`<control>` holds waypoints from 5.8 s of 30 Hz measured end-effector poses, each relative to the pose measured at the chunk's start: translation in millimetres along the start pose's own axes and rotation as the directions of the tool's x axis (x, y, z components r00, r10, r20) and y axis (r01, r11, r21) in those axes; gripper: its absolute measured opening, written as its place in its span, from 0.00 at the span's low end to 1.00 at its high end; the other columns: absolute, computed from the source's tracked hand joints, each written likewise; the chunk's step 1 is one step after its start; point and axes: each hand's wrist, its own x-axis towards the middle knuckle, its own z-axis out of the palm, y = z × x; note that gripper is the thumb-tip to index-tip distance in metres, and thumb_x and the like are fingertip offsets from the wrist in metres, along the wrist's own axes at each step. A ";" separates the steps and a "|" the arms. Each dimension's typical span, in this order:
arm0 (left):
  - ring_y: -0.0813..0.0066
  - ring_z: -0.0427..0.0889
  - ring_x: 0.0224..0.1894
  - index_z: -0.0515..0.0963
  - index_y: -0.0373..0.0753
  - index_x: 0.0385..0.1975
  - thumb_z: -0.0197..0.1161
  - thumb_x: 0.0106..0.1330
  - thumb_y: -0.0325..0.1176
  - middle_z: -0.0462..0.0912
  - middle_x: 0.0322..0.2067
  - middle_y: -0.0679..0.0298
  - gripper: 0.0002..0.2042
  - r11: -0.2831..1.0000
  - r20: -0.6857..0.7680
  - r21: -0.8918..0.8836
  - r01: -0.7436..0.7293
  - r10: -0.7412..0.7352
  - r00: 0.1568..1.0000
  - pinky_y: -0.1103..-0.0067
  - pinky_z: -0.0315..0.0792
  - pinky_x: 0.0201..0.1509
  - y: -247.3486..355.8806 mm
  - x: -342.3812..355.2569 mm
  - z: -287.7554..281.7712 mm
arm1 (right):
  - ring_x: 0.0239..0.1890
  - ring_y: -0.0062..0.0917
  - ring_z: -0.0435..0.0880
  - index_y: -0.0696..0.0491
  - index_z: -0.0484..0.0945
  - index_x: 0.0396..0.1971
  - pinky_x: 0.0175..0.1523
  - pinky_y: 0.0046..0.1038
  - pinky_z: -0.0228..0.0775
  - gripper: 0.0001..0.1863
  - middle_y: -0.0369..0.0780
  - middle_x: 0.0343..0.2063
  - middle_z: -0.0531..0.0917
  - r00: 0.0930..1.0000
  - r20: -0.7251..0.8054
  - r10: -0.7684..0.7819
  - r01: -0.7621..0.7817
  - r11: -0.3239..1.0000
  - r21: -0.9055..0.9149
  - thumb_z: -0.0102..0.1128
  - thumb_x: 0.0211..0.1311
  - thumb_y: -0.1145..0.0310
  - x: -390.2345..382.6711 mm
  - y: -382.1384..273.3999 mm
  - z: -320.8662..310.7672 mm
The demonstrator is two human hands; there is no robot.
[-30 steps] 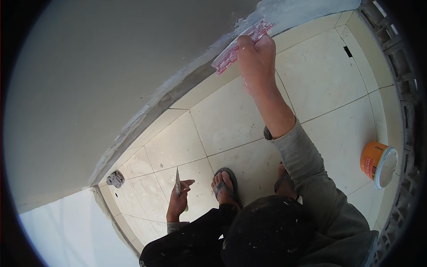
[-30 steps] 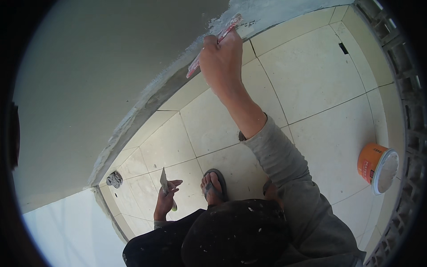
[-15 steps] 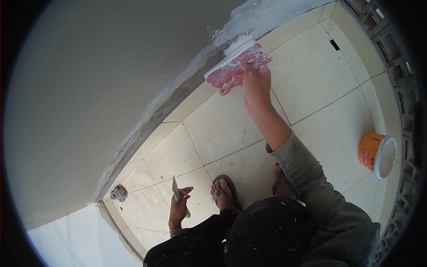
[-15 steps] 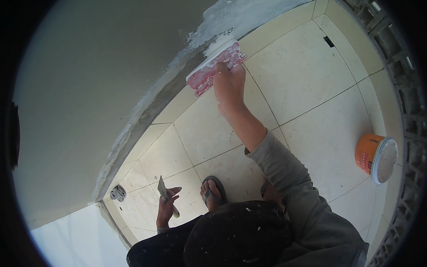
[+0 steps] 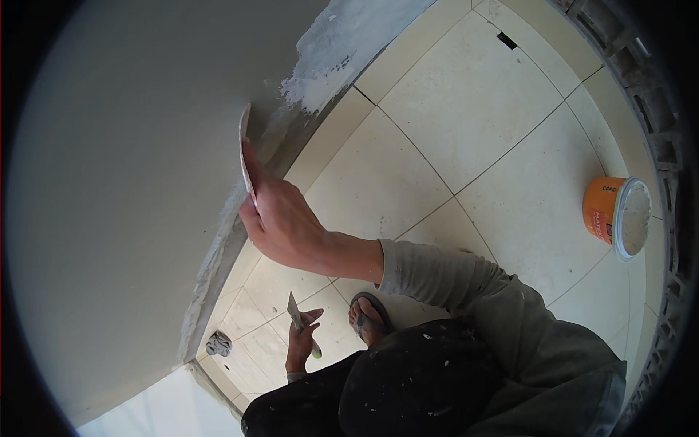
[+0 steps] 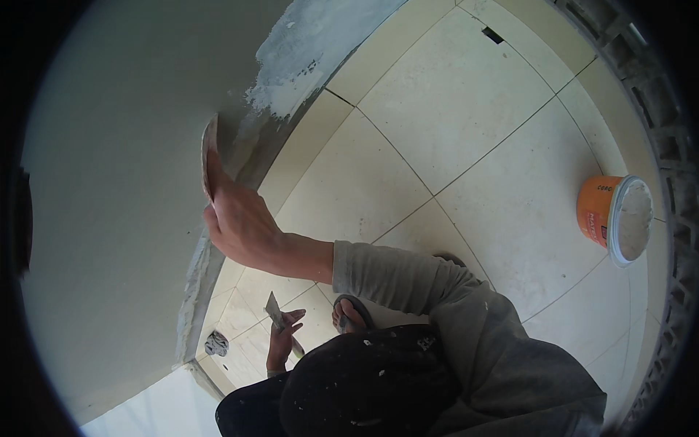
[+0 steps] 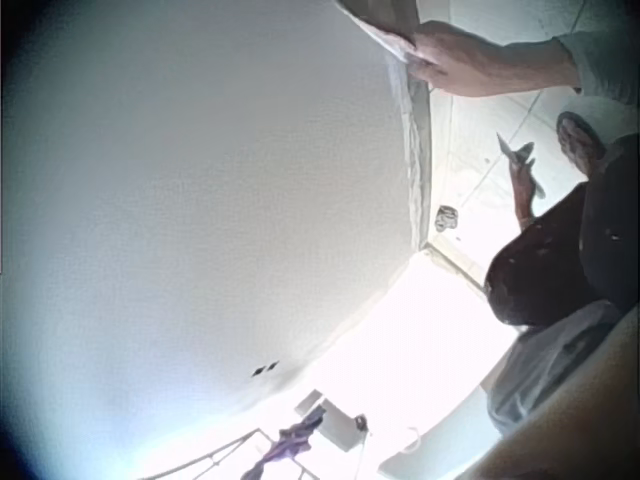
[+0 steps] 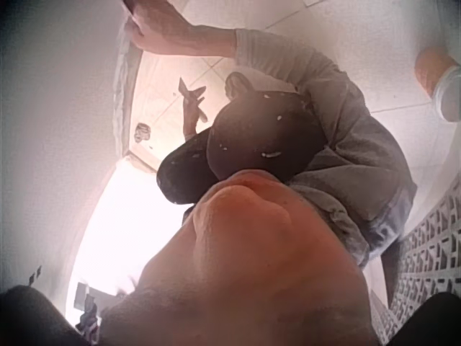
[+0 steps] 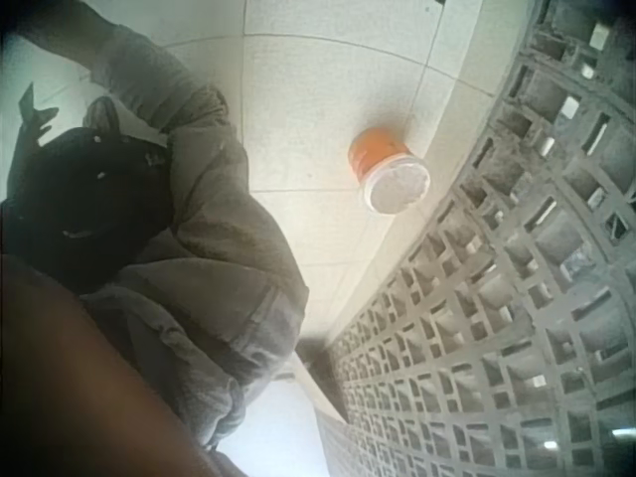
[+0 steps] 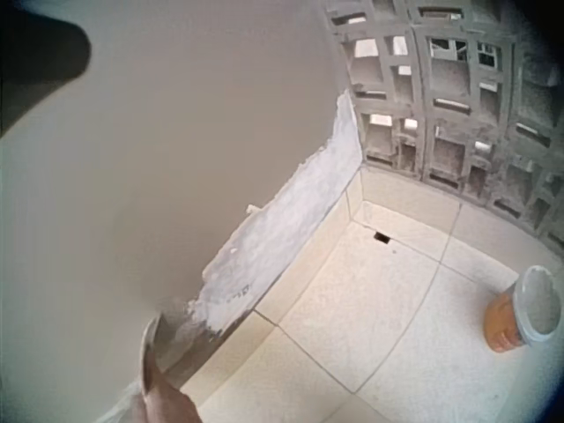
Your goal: Applying and smoothing wall putty on a corner edge using spatulas.
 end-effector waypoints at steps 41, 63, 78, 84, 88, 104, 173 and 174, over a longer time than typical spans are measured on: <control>0.90 0.59 0.17 0.74 0.30 0.56 0.45 0.80 0.47 0.65 0.20 0.74 0.24 0.948 0.543 -0.320 0.003 0.181 0.820 0.87 0.58 0.19 169.0 21.4 77.8 | 0.67 0.35 0.69 0.54 0.57 0.69 0.71 0.49 0.61 0.30 0.43 0.63 0.71 0.964 0.117 0.241 -0.249 0.644 0.724 0.54 0.69 0.78 -72.6 63.7 -145.3; 0.89 0.58 0.15 0.74 0.31 0.54 0.46 0.80 0.46 0.64 0.19 0.73 0.22 0.885 0.522 -0.459 0.077 0.198 0.830 0.87 0.56 0.17 154.4 26.4 98.3 | 0.55 0.27 0.79 0.62 0.70 0.59 0.62 0.34 0.70 0.20 0.43 0.52 0.80 0.931 0.204 0.303 -0.365 0.738 0.567 0.57 0.68 0.78 -75.4 69.7 -126.4; 0.89 0.57 0.12 0.74 0.30 0.53 0.48 0.79 0.44 0.63 0.17 0.73 0.21 0.853 0.488 -0.503 0.138 0.148 0.860 0.87 0.54 0.14 176.1 19.6 108.0 | 0.47 0.20 0.81 0.62 0.79 0.51 0.55 0.27 0.74 0.14 0.39 0.45 0.85 0.854 0.305 0.422 -0.521 0.685 0.510 0.60 0.68 0.75 -103.3 88.8 -113.5; 0.89 0.57 0.13 0.74 0.30 0.53 0.48 0.79 0.44 0.63 0.17 0.73 0.20 0.846 0.446 -0.526 0.085 0.189 0.875 0.87 0.54 0.14 189.1 14.3 92.1 | 0.46 0.18 0.81 0.62 0.79 0.49 0.53 0.25 0.73 0.13 0.38 0.43 0.86 0.741 0.468 0.481 -0.607 0.778 0.161 0.60 0.69 0.73 -114.8 76.6 -119.1; 0.90 0.59 0.16 0.72 0.30 0.57 0.48 0.79 0.44 0.65 0.18 0.73 0.22 0.911 0.078 -0.149 -0.384 0.398 0.914 0.87 0.56 0.19 185.2 15.2 87.5 | 0.42 0.21 0.84 0.61 0.78 0.47 0.51 0.26 0.76 0.12 0.40 0.40 0.85 0.734 0.199 0.650 -0.679 0.707 0.197 0.60 0.67 0.74 -121.5 78.6 -128.0; 0.67 0.79 0.26 0.69 0.43 0.66 0.64 0.52 0.28 0.76 0.29 0.65 0.35 -0.025 0.396 0.781 -0.624 0.792 0.464 0.73 0.74 0.28 157.2 53.0 77.2 | 0.46 0.32 0.86 0.61 0.71 0.56 0.51 0.36 0.82 0.24 0.45 0.46 0.83 0.536 0.375 0.756 -0.800 0.314 0.511 0.62 0.60 0.73 -107.4 55.1 -143.4; 0.74 0.83 0.21 0.80 0.32 0.34 0.63 0.70 0.31 0.82 0.19 0.58 0.08 0.268 -0.108 0.873 -0.407 0.920 0.376 0.80 0.72 0.26 253.4 146.1 102.6 | 0.55 0.38 0.82 0.63 0.65 0.63 0.61 0.43 0.76 0.26 0.50 0.55 0.79 0.701 0.035 0.713 -0.471 0.425 0.773 0.52 0.69 0.66 -128.5 78.9 -272.1; 0.74 0.83 0.21 0.80 0.32 0.34 0.64 0.69 0.31 0.82 0.19 0.57 0.08 0.272 -0.127 0.875 -0.400 0.927 0.352 0.80 0.71 0.26 247.6 145.6 96.6 | 0.55 0.38 0.82 0.63 0.65 0.63 0.61 0.43 0.76 0.26 0.50 0.55 0.78 0.696 -0.027 0.717 -0.444 0.459 0.770 0.52 0.69 0.66 -129.6 79.1 -268.2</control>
